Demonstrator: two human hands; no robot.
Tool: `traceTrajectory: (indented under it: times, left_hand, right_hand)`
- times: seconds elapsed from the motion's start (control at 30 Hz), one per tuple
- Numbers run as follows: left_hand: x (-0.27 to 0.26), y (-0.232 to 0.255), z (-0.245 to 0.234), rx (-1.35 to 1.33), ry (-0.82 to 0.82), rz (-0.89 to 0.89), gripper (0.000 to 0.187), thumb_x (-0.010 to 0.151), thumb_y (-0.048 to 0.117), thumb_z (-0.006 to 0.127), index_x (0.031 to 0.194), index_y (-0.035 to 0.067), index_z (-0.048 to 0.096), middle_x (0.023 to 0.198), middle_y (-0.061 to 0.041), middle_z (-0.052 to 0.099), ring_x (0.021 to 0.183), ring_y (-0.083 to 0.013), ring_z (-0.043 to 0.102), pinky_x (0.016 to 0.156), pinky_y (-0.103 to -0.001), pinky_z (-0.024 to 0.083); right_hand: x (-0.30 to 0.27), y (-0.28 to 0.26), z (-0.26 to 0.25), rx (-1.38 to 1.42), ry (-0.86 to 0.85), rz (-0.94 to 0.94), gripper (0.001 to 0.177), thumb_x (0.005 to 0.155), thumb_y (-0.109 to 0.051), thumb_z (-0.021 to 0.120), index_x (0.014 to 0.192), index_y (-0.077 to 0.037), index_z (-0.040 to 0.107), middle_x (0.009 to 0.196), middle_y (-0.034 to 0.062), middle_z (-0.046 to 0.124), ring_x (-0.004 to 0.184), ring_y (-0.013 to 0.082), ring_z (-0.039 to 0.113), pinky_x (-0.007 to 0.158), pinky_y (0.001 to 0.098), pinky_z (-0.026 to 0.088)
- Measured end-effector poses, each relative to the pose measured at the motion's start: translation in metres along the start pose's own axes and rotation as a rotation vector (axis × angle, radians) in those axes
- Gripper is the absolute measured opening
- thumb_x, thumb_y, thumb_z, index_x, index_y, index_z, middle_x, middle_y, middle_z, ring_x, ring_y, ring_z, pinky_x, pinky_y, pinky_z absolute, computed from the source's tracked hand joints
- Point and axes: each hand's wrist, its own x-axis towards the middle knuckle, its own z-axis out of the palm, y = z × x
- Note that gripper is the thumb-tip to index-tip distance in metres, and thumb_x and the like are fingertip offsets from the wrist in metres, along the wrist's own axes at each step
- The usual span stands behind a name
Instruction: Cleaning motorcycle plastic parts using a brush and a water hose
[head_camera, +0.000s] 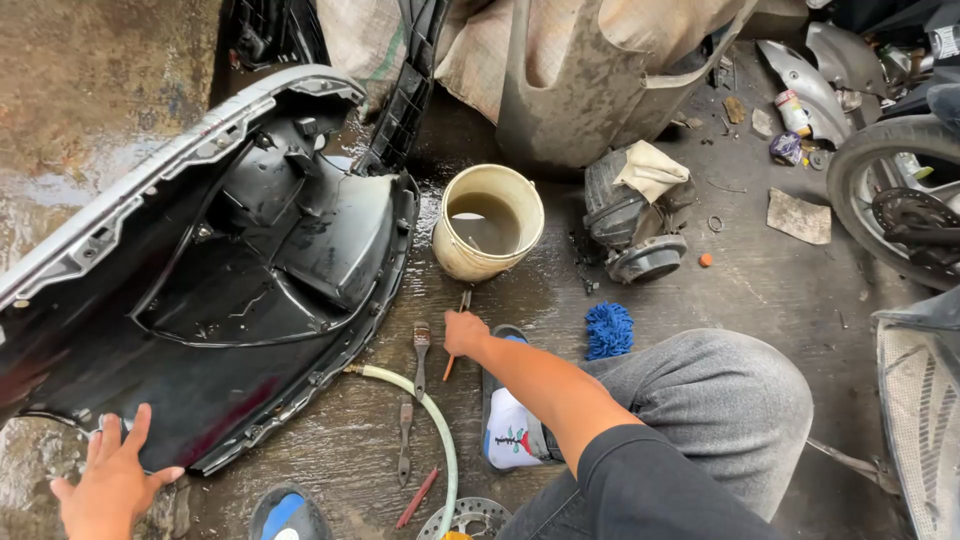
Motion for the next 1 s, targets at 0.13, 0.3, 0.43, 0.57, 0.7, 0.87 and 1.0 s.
traceTrajectory:
  times: [0.13,0.3,0.43,0.57,0.7,0.87,1.0]
  left_hand:
    - [-0.002,-0.002,0.001,-0.008,0.011,0.003,0.115,0.07,0.062,0.081,0.16,0.051,0.01,0.176,0.009,0.01,0.158,-0.0139,0.023,0.111,-0.066,0.041]
    - [0.007,-0.011,0.009,0.046,-0.013,0.069,0.118,0.069,0.069,0.077,0.161,0.045,0.006,0.173,0.003,0.01,0.156,-0.0186,0.026,0.11,-0.067,0.042]
    - [-0.002,-0.003,-0.002,0.02,0.008,0.062,0.114,0.071,0.065,0.075,0.162,0.043,0.01,0.173,0.002,0.013,0.156,-0.0193,0.026,0.11,-0.067,0.042]
    - [-0.01,0.0,-0.002,-0.01,0.023,0.003,0.115,0.068,0.063,0.081,0.16,0.051,0.013,0.175,0.013,0.012,0.158,-0.0101,0.023,0.109,-0.06,0.039]
    - [-0.019,-0.001,-0.02,-0.09,0.005,0.039,0.117,0.067,0.057,0.088,0.158,0.053,0.015,0.174,0.014,0.011,0.159,-0.0103,0.018,0.118,-0.065,0.032]
    - [-0.027,0.001,-0.032,-0.079,-0.018,0.029,0.115,0.069,0.054,0.088,0.158,0.053,0.014,0.174,0.016,0.009,0.158,-0.01,0.019,0.117,-0.061,0.033]
    - [-0.034,0.003,-0.022,-0.121,0.173,0.094,0.121,0.061,0.052,0.087,0.16,0.046,0.019,0.173,0.008,0.019,0.154,-0.0164,0.03,0.11,-0.062,0.035]
  right_hand:
    - [-0.025,-0.025,-0.028,-0.109,0.077,0.0,0.023,0.077,-0.016,0.071,0.094,0.0,0.075,0.09,0.0173,0.075,0.077,0.0332,0.073,0.069,0.0422,0.061]
    - [-0.073,-0.061,-0.126,-0.325,-0.192,-0.413,0.017,0.08,-0.008,0.058,0.096,-0.013,0.063,0.072,0.0039,0.074,0.067,0.0257,0.07,0.063,0.0361,0.056]
    - [-0.091,-0.059,-0.252,-0.077,-0.496,-0.415,0.043,0.078,0.009,0.047,0.114,-0.009,0.061,0.09,0.0103,0.065,0.047,0.0164,0.053,0.037,0.0271,0.041]
    - [-0.061,-0.013,-0.368,-0.044,-0.402,-0.658,0.042,0.081,0.002,0.064,0.12,-0.012,0.061,0.079,0.0075,0.063,0.061,0.0179,0.051,0.052,0.0322,0.038]
    - [-0.015,0.032,-0.396,-0.023,-0.351,-0.057,0.029,0.086,0.003,0.057,0.108,-0.005,0.074,0.086,0.0092,0.072,0.064,0.0203,0.057,0.051,0.0312,0.042]
    - [0.078,0.064,-0.272,-0.575,-0.078,-0.26,0.025,0.078,-0.004,0.059,0.094,-0.008,0.078,0.079,0.0105,0.076,0.064,0.0283,0.066,0.062,0.0394,0.055]
    - [0.166,0.106,-0.215,-0.848,-0.081,-0.464,0.015,0.073,-0.009,0.066,0.08,-0.005,0.079,0.08,0.0131,0.076,0.065,0.0357,0.063,0.067,0.0428,0.056]
